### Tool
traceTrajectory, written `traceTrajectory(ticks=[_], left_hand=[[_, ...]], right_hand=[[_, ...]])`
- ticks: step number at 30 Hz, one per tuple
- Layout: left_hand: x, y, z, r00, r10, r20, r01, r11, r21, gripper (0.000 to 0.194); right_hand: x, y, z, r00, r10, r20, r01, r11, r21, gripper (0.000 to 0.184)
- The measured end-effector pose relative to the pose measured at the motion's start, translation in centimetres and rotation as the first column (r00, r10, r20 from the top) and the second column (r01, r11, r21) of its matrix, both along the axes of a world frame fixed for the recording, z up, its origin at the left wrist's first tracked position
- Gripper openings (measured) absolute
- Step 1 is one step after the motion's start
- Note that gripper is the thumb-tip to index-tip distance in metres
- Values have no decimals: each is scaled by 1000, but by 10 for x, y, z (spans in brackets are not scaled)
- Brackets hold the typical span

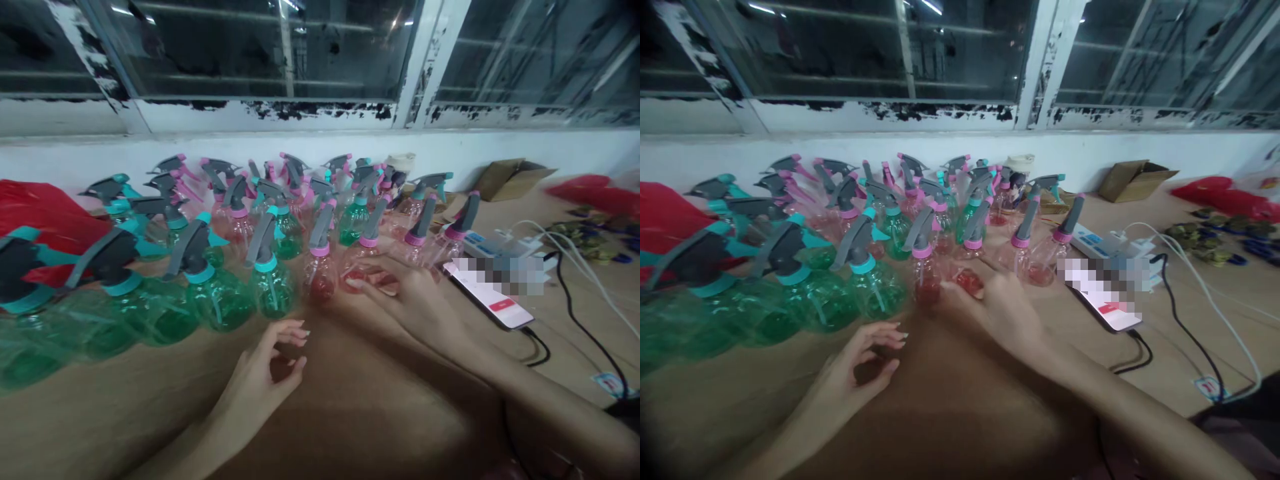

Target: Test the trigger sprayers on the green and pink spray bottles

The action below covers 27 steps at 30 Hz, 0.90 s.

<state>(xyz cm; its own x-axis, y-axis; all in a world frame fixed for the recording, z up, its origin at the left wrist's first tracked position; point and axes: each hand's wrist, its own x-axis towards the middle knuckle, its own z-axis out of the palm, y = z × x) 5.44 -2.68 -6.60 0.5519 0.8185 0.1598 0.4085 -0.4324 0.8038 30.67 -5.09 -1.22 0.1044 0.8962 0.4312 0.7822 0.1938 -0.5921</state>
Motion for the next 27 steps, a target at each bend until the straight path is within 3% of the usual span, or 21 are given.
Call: traceTrajectory(ticks=[5, 10, 16, 21, 27], left_hand=[[12, 5, 6, 1000, -22, -2, 22, 1000, -2, 23], [29, 0, 22, 999, -46, -29, 46, 999, -17, 17], [41, -5, 33, 994, -59, -91, 55, 997, -50, 15], [49, -2, 37, 995, -53, -86, 45, 995, -88, 13], [69, 0, 44, 998, -20, 53, 19, 1000, 19, 20]], right_hand=[[29, 1, -1, 981, -192, 2, 192, 981, -19, 42], [21, 22, -4, 955, -249, 161, 261, 964, -60, 65], [19, 40, -8, 920, -267, 288, 307, 946, -104, 56], [24, 27, -5, 922, -216, 321, 269, 955, -128, 57], [20, -7, -4, 925, -104, 366, 152, 983, -105, 57]])
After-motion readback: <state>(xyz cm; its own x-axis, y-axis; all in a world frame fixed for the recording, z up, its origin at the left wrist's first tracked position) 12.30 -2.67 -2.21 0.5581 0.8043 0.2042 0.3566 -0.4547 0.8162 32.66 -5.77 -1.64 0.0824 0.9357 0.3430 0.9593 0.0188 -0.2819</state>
